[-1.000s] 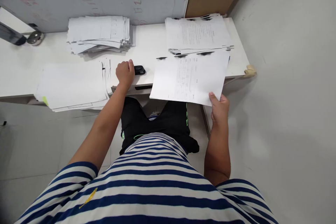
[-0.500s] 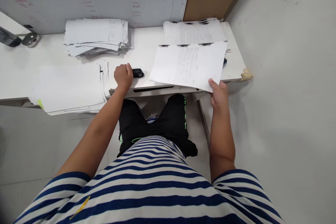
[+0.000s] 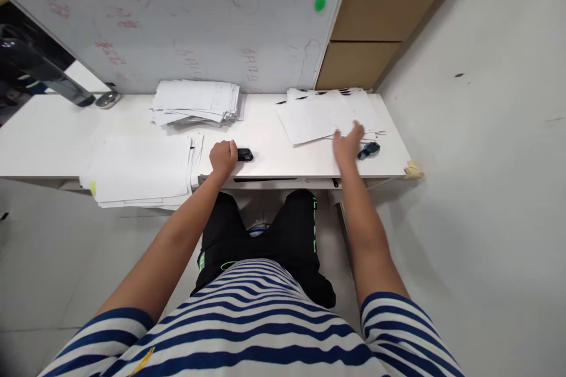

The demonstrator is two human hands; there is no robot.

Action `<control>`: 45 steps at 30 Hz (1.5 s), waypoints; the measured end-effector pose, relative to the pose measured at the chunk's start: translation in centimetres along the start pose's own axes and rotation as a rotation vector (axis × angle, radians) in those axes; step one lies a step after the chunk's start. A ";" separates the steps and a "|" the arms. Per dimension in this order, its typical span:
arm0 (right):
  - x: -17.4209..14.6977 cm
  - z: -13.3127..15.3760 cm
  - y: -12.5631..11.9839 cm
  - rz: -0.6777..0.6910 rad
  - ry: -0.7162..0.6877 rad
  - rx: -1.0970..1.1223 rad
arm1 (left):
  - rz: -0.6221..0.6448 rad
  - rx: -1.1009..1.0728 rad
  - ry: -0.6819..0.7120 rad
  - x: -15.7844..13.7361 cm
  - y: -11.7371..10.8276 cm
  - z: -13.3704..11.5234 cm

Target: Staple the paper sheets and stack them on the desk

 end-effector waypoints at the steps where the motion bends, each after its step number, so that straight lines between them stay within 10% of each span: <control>1: -1.9 1.2 1.1 0.067 -0.012 -0.080 | -0.001 0.000 0.005 0.0 0.0 0.0; 7: -7.1 8.5 5.8 0.384 -0.370 -0.303 | -0.019 0.045 0.029 0.1 -0.2 -0.1; 21: -3.8 8.7 9.2 0.310 0.077 -0.236 | 0.017 0.029 -0.013 -0.1 -0.3 0.0; 29: -3.8 8.8 8.9 0.321 0.041 -0.239 | 0.011 0.056 0.014 -0.1 -0.1 -0.1; 35: -4.4 10.6 8.9 0.428 -0.267 -0.265 | -0.005 0.035 0.013 -0.2 0.0 -0.2; 45: -4.3 9.8 9.3 0.373 -0.189 -0.293 | 0.022 0.008 -0.019 -0.3 -0.4 -0.5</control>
Point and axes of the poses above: each hand's wrist, its own x-axis towards the middle knuckle, its own y-axis out of the palm, z = x × y, the point moved 5 cm from there along x, towards the middle knuckle, and after that the axes turned 9 degrees about y, right-handed, at the moved point
